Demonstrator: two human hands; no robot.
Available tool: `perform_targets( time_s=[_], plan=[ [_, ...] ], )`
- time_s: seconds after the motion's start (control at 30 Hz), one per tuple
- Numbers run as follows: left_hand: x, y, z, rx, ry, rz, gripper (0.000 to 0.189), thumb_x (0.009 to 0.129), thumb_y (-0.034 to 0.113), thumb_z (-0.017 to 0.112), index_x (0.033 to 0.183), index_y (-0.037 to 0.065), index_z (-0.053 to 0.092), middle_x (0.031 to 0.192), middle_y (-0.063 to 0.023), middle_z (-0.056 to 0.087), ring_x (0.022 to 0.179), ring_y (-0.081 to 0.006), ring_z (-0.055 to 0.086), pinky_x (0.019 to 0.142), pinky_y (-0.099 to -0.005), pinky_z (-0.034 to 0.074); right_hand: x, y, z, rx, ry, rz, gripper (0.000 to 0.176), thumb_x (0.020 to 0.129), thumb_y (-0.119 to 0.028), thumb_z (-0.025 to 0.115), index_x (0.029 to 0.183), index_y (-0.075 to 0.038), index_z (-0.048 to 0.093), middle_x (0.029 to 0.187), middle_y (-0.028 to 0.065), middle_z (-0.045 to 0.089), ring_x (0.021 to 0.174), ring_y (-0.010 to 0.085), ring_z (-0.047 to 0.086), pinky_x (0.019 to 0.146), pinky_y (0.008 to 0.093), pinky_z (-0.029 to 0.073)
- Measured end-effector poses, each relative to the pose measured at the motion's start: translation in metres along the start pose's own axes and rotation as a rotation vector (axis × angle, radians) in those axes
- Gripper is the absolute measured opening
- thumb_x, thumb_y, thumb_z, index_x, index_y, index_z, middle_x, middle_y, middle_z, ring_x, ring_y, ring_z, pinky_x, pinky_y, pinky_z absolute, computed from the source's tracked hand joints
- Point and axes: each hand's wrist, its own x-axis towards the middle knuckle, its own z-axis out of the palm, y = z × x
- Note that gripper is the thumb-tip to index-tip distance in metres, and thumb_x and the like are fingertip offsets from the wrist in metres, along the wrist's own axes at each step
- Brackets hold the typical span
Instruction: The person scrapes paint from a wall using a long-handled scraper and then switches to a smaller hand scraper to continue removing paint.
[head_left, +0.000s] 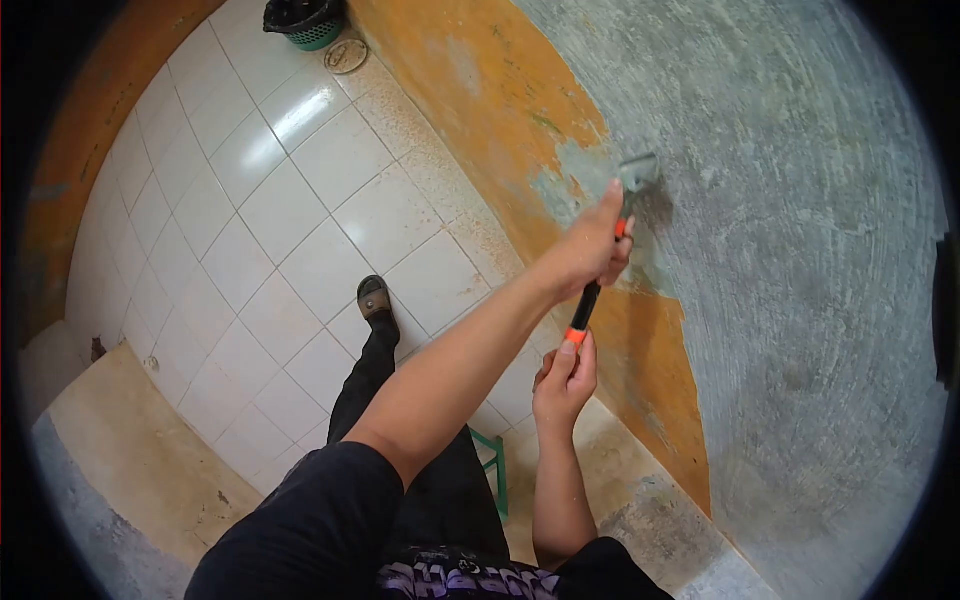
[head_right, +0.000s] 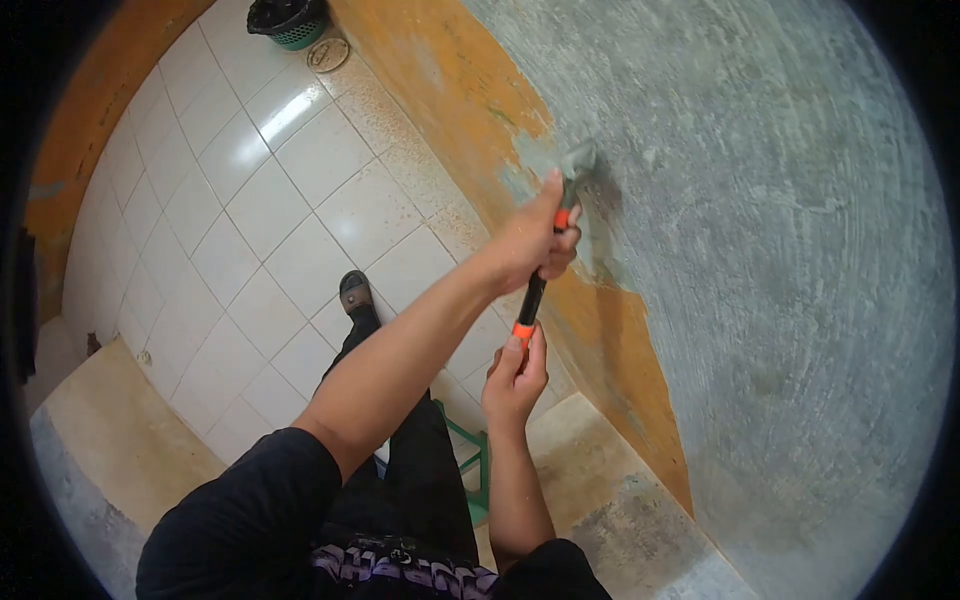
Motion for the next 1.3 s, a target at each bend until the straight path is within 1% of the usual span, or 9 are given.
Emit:
perform_targets(
  time_s=[0.13, 0.37, 0.53, 0.67, 0.77, 0.87, 0.97, 1.13, 1.3],
  plan=[
    [-0.007, -0.043, 0.02, 0.026, -0.024, -0.039, 0.062, 0.096, 0.074, 0.026, 0.086, 0.014, 0.039, 0.057, 0.0039, 0.029, 0.045, -0.0091, 0.025, 0.042, -0.0262, 0.023, -0.025, 0.009, -0.03, -0.012, 0.088, 0.034, 0.036, 0.103, -0.023, 0.048, 0.13, 0.001, 0.05, 0.064, -0.0053, 0.041, 0.051, 0.0018, 0.038, 0.045, 0.0197, 0.029],
    [-0.004, -0.065, 0.022, 0.011, -0.05, -0.055, 0.061, 0.097, 0.072, 0.022, 0.086, 0.014, 0.038, 0.057, 0.0037, 0.029, 0.046, -0.0093, 0.025, 0.042, -0.0263, 0.023, -0.024, 0.022, -0.059, -0.087, 0.048, 0.027, 0.037, 0.103, -0.025, 0.048, 0.132, -0.001, 0.049, 0.064, -0.0053, 0.041, 0.051, 0.0018, 0.038, 0.044, 0.0194, 0.029],
    [0.001, -0.056, 0.014, 0.017, -0.035, -0.048, 0.062, 0.096, 0.074, 0.022, 0.086, 0.015, 0.038, 0.057, 0.0035, 0.029, 0.046, -0.0093, 0.025, 0.042, -0.0269, 0.023, -0.013, 0.027, -0.05, -0.118, 0.017, -0.001, 0.036, 0.105, -0.029, 0.048, 0.132, -0.004, 0.05, 0.064, -0.005, 0.041, 0.051, 0.0014, 0.038, 0.042, 0.0183, 0.03],
    [0.006, -0.036, 0.006, 0.038, 0.012, 0.021, 0.062, 0.095, 0.075, 0.022, 0.087, 0.015, 0.038, 0.058, 0.0039, 0.027, 0.047, -0.0092, 0.024, 0.043, -0.0271, 0.022, -0.006, 0.02, -0.03, -0.077, 0.04, -0.004, 0.036, 0.102, -0.017, 0.049, 0.132, 0.002, 0.05, 0.065, -0.0049, 0.042, 0.053, 0.0024, 0.039, 0.047, 0.0202, 0.03],
    [0.007, -0.001, -0.003, 0.008, 0.019, -0.025, 0.062, 0.096, 0.075, 0.021, 0.086, 0.016, 0.038, 0.058, 0.0053, 0.025, 0.047, -0.0084, 0.023, 0.044, -0.0262, 0.021, 0.016, 0.004, -0.011, -0.073, -0.012, -0.038, 0.034, 0.102, -0.015, 0.049, 0.131, 0.002, 0.051, 0.066, -0.0053, 0.042, 0.053, 0.0022, 0.039, 0.048, 0.02, 0.03],
    [0.012, 0.038, -0.013, -0.031, 0.048, 0.066, 0.061, 0.096, 0.074, 0.021, 0.085, 0.016, 0.037, 0.059, 0.0067, 0.024, 0.048, -0.0077, 0.02, 0.045, -0.025, 0.02, 0.032, -0.008, 0.012, -0.088, -0.048, -0.07, 0.031, 0.102, -0.014, 0.048, 0.129, 0.002, 0.053, 0.066, -0.0059, 0.041, 0.054, 0.002, 0.038, 0.048, 0.0199, 0.03],
    [0.01, 0.047, -0.017, -0.027, 0.029, 0.05, 0.061, 0.096, 0.075, 0.023, 0.085, 0.017, 0.037, 0.059, 0.0075, 0.023, 0.048, -0.007, 0.02, 0.045, -0.0248, 0.019, 0.038, -0.011, 0.024, -0.094, -0.069, -0.093, 0.033, 0.103, -0.018, 0.049, 0.13, 0.001, 0.052, 0.065, -0.0061, 0.041, 0.053, 0.0018, 0.037, 0.047, 0.0193, 0.03],
    [0.009, 0.029, -0.011, -0.024, 0.033, 0.028, 0.062, 0.094, 0.076, 0.025, 0.085, 0.016, 0.038, 0.058, 0.0064, 0.025, 0.047, -0.008, 0.022, 0.044, -0.0255, 0.021, 0.023, -0.003, 0.011, -0.045, -0.072, -0.031, 0.039, 0.104, -0.026, 0.05, 0.135, -0.002, 0.048, 0.064, -0.005, 0.042, 0.05, 0.0019, 0.038, 0.042, 0.018, 0.03],
    [-0.003, -0.032, 0.011, 0.033, -0.014, -0.06, 0.061, 0.095, 0.075, 0.026, 0.086, 0.015, 0.039, 0.056, 0.0039, 0.03, 0.043, -0.0095, 0.026, 0.042, -0.0267, 0.023, -0.021, 0.008, -0.016, 0.012, 0.1, 0.064, 0.036, 0.103, -0.022, 0.049, 0.131, 0.001, 0.049, 0.066, -0.0056, 0.041, 0.052, 0.0019, 0.037, 0.045, 0.0188, 0.029]
  ],
)
